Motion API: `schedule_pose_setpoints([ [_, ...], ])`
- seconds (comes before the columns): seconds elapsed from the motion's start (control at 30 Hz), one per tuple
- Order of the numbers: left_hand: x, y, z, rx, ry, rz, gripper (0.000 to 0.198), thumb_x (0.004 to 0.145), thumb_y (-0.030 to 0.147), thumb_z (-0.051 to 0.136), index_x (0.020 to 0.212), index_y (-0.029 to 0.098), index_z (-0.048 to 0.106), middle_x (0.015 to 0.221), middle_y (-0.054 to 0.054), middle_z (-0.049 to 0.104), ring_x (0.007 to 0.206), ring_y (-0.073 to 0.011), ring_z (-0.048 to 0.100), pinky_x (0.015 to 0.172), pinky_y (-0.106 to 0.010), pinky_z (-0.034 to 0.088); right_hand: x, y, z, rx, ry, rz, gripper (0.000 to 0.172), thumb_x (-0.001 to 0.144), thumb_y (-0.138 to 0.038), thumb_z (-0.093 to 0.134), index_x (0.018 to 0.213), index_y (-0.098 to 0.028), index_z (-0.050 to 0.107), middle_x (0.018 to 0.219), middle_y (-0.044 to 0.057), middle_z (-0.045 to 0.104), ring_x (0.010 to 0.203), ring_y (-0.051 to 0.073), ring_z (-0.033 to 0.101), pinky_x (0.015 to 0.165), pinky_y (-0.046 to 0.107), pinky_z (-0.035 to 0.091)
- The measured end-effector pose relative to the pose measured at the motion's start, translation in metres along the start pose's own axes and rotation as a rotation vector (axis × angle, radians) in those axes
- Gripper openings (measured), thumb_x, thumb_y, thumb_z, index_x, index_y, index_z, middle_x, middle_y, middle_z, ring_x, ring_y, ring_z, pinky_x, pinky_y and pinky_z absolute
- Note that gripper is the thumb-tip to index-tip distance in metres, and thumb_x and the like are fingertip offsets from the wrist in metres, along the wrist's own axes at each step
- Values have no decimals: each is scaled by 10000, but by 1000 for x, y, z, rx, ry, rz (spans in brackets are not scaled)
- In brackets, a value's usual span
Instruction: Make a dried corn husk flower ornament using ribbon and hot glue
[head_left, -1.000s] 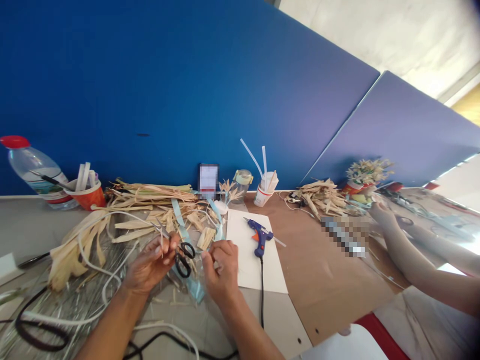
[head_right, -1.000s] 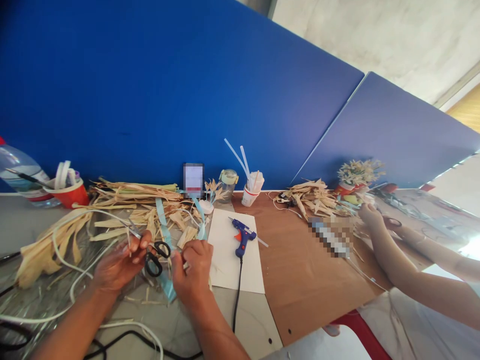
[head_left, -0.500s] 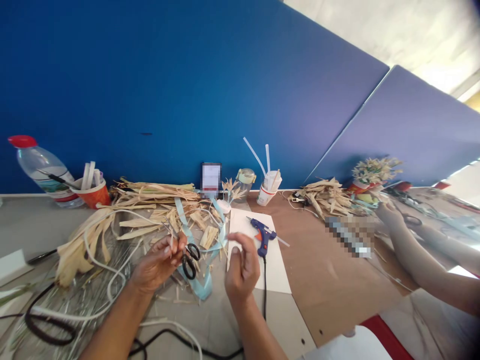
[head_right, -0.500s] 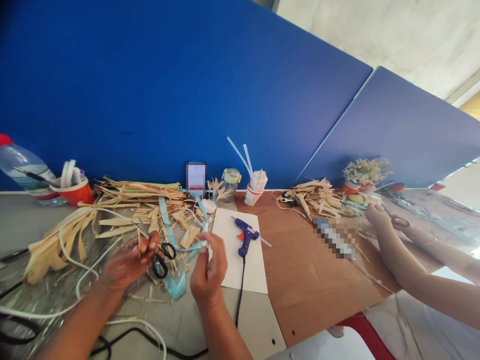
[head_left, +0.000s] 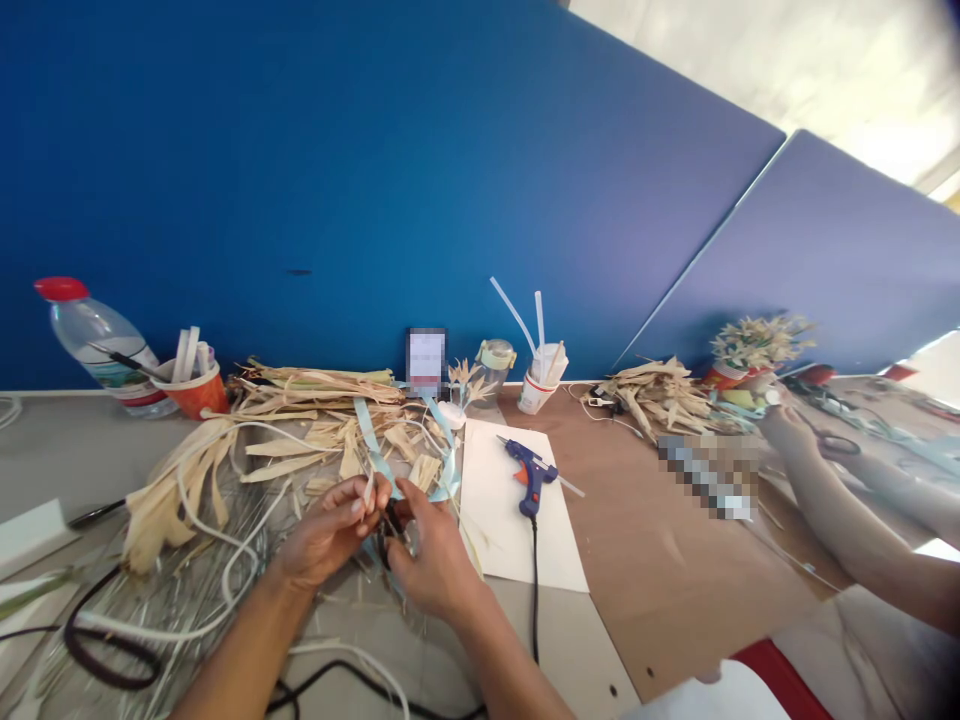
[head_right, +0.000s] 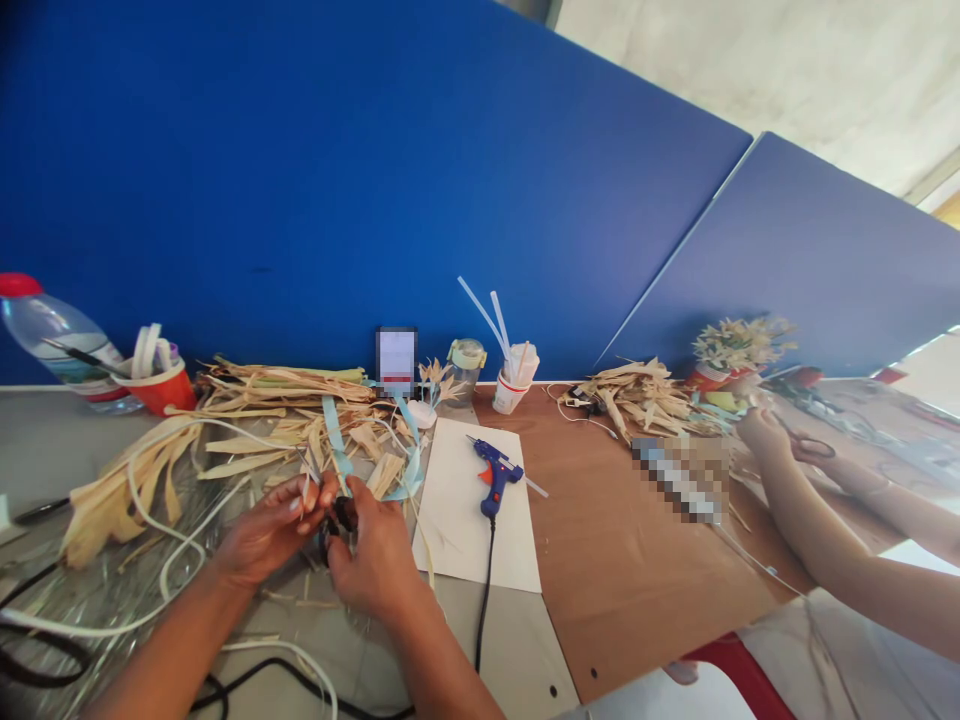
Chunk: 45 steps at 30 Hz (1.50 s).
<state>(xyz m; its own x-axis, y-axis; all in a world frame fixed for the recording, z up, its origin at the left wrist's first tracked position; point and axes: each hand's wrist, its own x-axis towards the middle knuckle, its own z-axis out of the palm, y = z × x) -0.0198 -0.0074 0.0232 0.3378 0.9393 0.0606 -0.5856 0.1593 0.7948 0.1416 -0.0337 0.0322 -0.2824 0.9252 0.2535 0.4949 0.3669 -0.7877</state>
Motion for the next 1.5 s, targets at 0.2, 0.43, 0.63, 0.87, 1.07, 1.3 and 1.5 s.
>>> schedule_pose_setpoints([
  [0.2, 2, -1, 2, -25, 57, -19, 159, 702, 270, 736, 661, 158, 629, 1057, -64, 638, 581, -79, 479, 628, -268, 433, 10, 12, -6, 421, 25, 112, 446, 710, -162, 551, 1154, -191, 572, 836, 27, 643, 742, 166, 591, 695, 291, 488],
  [0.43, 15, -14, 1, 147, 406, 96, 188, 679, 304, 763, 716, 165, 643, 614, 39, 552, 519, -61, 425, 514, -187, 344, 11, 15, -7, 497, 189, 61, 473, 732, -220, 571, 1205, -213, 557, 944, 43, 624, 816, 174, 584, 735, 303, 494],
  [0.63, 18, -14, 6, 217, 480, 109, 268, 596, 344, 801, 669, 162, 618, 539, 58, 506, 469, -60, 399, 465, -187, 303, 5, 8, 11, 148, 234, -12, 449, 688, -147, 570, 1132, -206, 598, 955, 62, 607, 897, 211, 552, 824, 363, 465],
  [0.87, 16, -15, 8, 256, 436, 85, 270, 638, 375, 767, 664, 159, 608, 489, 60, 469, 438, -61, 366, 441, -183, 269, 4, 11, 19, 67, 207, 22, 442, 695, -146, 575, 1134, -198, 590, 958, 69, 614, 887, 218, 553, 804, 363, 454],
  [1.07, 16, -18, 9, 220, 426, 46, 271, 635, 365, 771, 672, 160, 597, 484, 65, 473, 425, -52, 372, 429, -166, 284, 6, 13, 23, 95, 246, 38, 471, 671, -92, 516, 1125, -189, 599, 940, 69, 626, 856, 207, 567, 778, 346, 465],
  [1.3, 15, -19, 16, 158, 436, -8, 312, 586, 361, 800, 690, 159, 586, 505, 67, 515, 431, -54, 452, 429, -155, 353, 7, 20, 29, 125, 275, 54, 436, 698, -98, 506, 1110, -197, 610, 947, 58, 640, 853, 193, 576, 777, 321, 462],
  [1.5, 13, -19, 19, 127, 414, -29, 306, 598, 347, 799, 692, 162, 575, 488, 73, 515, 408, -44, 457, 419, -144, 352, 8, 20, 31, 229, 283, 76, 420, 722, -97, 492, 1119, -182, 601, 970, 61, 647, 855, 184, 586, 782, 304, 466],
])
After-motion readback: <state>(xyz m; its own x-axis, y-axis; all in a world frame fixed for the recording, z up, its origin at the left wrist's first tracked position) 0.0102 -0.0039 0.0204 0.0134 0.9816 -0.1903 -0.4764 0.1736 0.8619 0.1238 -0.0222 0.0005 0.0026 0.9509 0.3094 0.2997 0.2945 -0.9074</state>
